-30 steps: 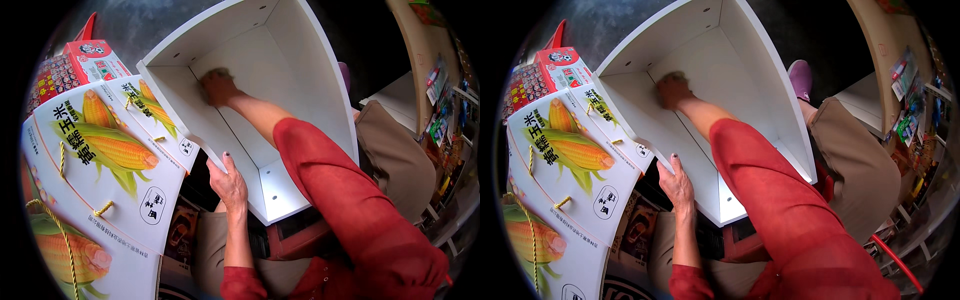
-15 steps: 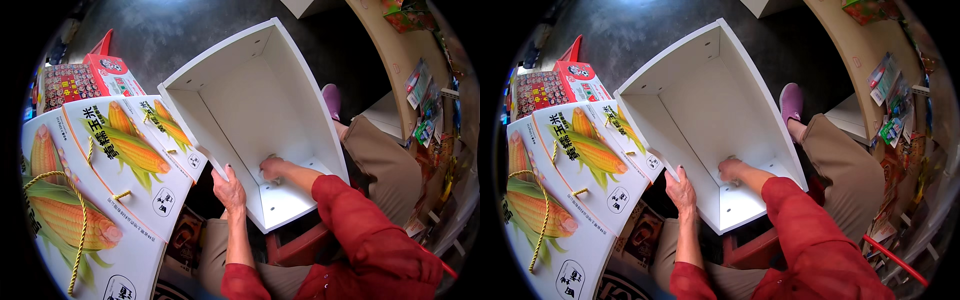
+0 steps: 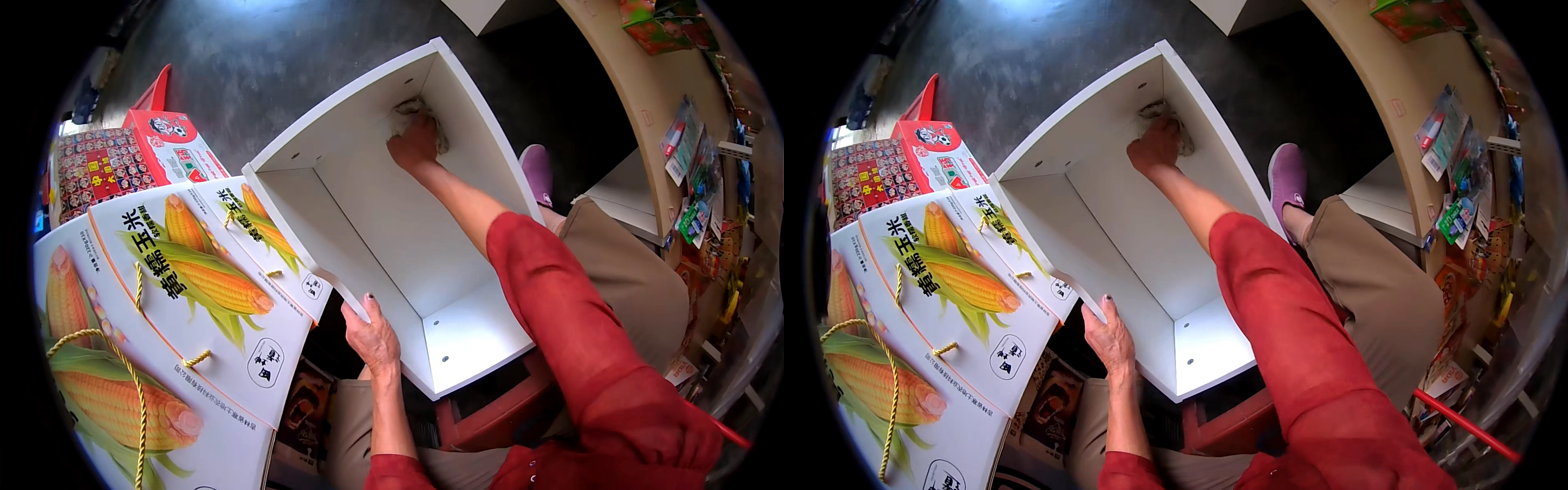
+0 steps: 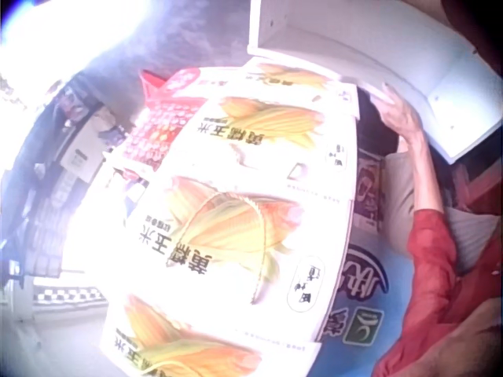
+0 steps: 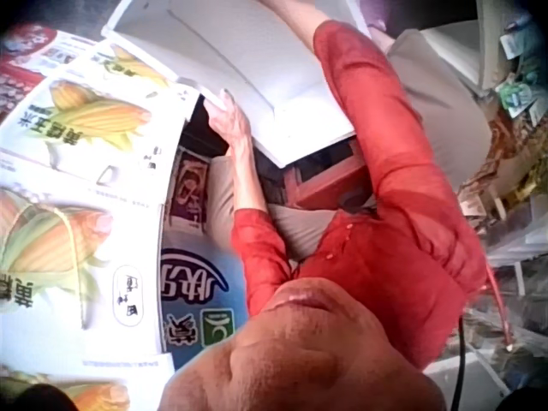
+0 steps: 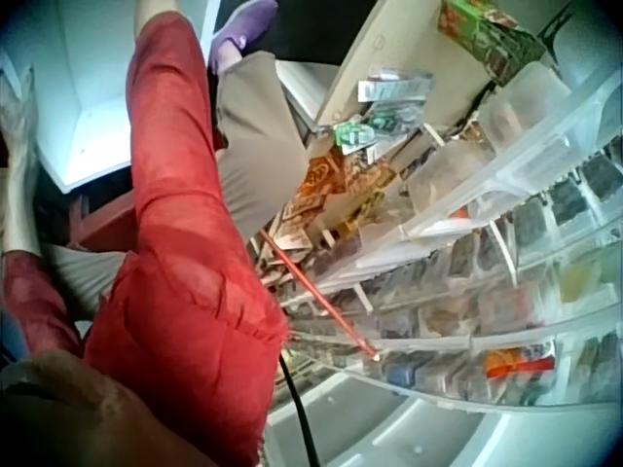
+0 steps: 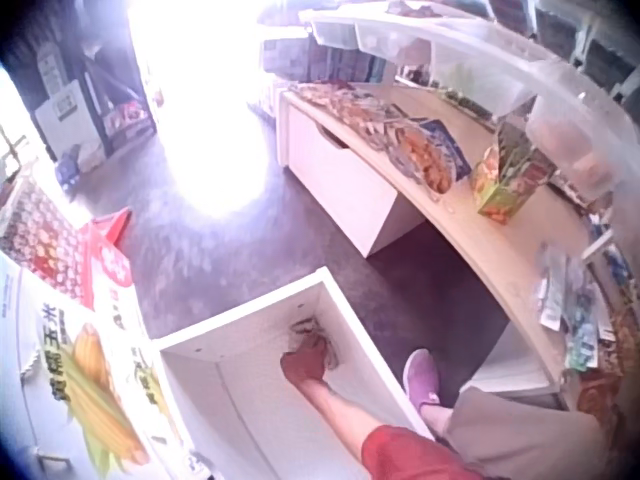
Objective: The person wipes the inside of a white shelf unit with a cloth while sitting on the floor. They then pick up various packaged items, including toothbrushes and toothpaste, from a nearby shelf and place them into the cleaned unit.
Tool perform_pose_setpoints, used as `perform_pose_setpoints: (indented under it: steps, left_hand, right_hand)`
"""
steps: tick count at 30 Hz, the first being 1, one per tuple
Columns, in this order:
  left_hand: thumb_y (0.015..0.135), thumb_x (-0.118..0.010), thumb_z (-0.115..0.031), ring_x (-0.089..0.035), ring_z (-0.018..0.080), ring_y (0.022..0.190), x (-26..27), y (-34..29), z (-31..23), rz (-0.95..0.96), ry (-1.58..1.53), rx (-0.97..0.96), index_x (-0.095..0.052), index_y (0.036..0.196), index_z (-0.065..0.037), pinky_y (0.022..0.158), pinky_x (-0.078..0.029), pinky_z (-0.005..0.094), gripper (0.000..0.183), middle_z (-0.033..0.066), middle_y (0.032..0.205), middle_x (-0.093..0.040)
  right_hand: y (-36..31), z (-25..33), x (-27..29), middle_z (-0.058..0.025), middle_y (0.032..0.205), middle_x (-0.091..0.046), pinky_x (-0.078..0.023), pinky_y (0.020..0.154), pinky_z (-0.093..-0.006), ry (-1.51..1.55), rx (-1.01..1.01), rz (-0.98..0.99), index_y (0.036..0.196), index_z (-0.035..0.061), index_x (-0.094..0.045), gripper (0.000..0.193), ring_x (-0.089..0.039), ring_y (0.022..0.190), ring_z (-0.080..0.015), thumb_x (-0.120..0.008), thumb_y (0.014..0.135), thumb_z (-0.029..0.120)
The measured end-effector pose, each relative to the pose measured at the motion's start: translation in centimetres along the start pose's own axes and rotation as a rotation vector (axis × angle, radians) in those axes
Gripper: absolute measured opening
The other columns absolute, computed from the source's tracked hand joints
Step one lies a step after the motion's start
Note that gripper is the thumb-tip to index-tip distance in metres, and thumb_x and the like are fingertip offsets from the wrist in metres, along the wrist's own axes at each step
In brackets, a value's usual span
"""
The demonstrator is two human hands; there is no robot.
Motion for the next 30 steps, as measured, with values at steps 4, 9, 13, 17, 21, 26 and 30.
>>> perform_pose_setpoints:
  steps: [4,9,13,17,21,26,30]
  left_hand:
    - [0.087,-0.05,-0.019,-0.059,0.0312,0.076,0.0,0.0,0.0,-0.005,0.018,-0.006,-0.049,0.103,0.004,0.071,-0.045,0.0368,0.028,0.0184,0.085,-0.06]
    - [0.088,-0.05,-0.018,-0.059,0.0303,0.077,-0.1,0.0,0.2,0.025,0.011,0.031,-0.049,0.104,0.004,0.071,-0.045,0.0361,0.028,0.0178,0.085,-0.061]
    - [0.087,-0.05,-0.018,-0.059,0.0292,0.078,-0.3,0.2,0.2,0.023,-0.027,0.012,-0.049,0.103,0.005,0.072,-0.045,0.0355,0.028,0.0173,0.086,-0.061]
    - [0.087,-0.05,-0.018,-0.059,0.0288,0.078,-0.3,0.2,0.4,0.008,-0.015,0.006,-0.049,0.103,0.005,0.072,-0.045,0.0354,0.028,0.0171,0.086,-0.061]
    - [0.087,-0.05,-0.018,-0.059,0.0292,0.078,-0.1,0.1,0.4,0.003,-0.046,0.034,-0.049,0.103,0.005,0.073,-0.045,0.0358,0.028,0.0174,0.086,-0.061]
    - [0.087,-0.05,-0.018,-0.059,0.0311,0.078,-0.1,0.0,0.2,0.005,-0.028,-0.002,-0.049,0.103,0.005,0.072,-0.045,0.0364,0.028,0.0188,0.086,-0.061]
    - [0.087,-0.05,-0.019,-0.059,0.033,0.077,-0.2,0.0,0.4,-0.007,0.003,-0.031,-0.05,0.102,0.005,0.071,-0.045,0.0371,0.028,0.0196,0.085,-0.061]
  right_hand:
    - [1.3,-0.2,-1.4,-0.0245,0.121,-0.035,-0.038,0.092,-0.0435,-0.086,-0.053,-0.013,0.128,-0.0083,-0.02,0.075,-0.038,0.11,-0.0403,-0.054,0.064,0.01]
    - [4.0,-0.8,-2.4,-0.0275,0.113,-0.043,-0.035,0.092,-0.0432,-0.125,0.129,-0.136,0.118,-0.009,-0.035,0.063,-0.042,0.106,-0.0412,-0.055,0.065,0.018]
    - [6.8,-0.9,-4.5,-0.0263,0.11,-0.05,-0.039,0.088,-0.0418,-0.513,0.31,0.017,0.116,-0.0089,-0.039,0.059,-0.049,0.1,-0.0398,-0.054,0.068,0.022]
    - [6.5,-0.6,-3.5,-0.0245,0.103,-0.055,-0.042,0.084,-0.0427,-0.392,0.531,0.221,0.117,-0.0035,-0.042,0.054,-0.053,0.09,-0.0407,-0.054,0.069,0.018]
    - [2.9,-0.9,-1.3,-0.0239,0.104,-0.052,-0.045,0.081,-0.0438,-0.404,0.49,0.243,0.12,0.0038,-0.038,0.056,-0.053,0.097,-0.0354,-0.054,0.068,0.011]
    - [-3.3,-3.3,-1.1,-0.0198,0.106,-0.047,-0.042,0.083,-0.0443,-0.62,0.649,0.317,0.129,0.008,-0.028,0.065,-0.049,0.097,-0.0366,-0.053,0.068,0.007]
    - [-11.0,-8.6,-1.0,-0.0197,0.114,-0.042,-0.038,0.087,-0.0432,-0.647,0.658,0.55,0.136,0.0149,-0.02,0.077,-0.043,0.106,-0.036,-0.052,0.067,0.003]
Point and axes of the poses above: each hand's wrist, its own y-axis towards the middle knuckle, its own x-axis out of the back of the hand, z = x × y, the point moved 5 cm from there along y, towards the middle knuckle
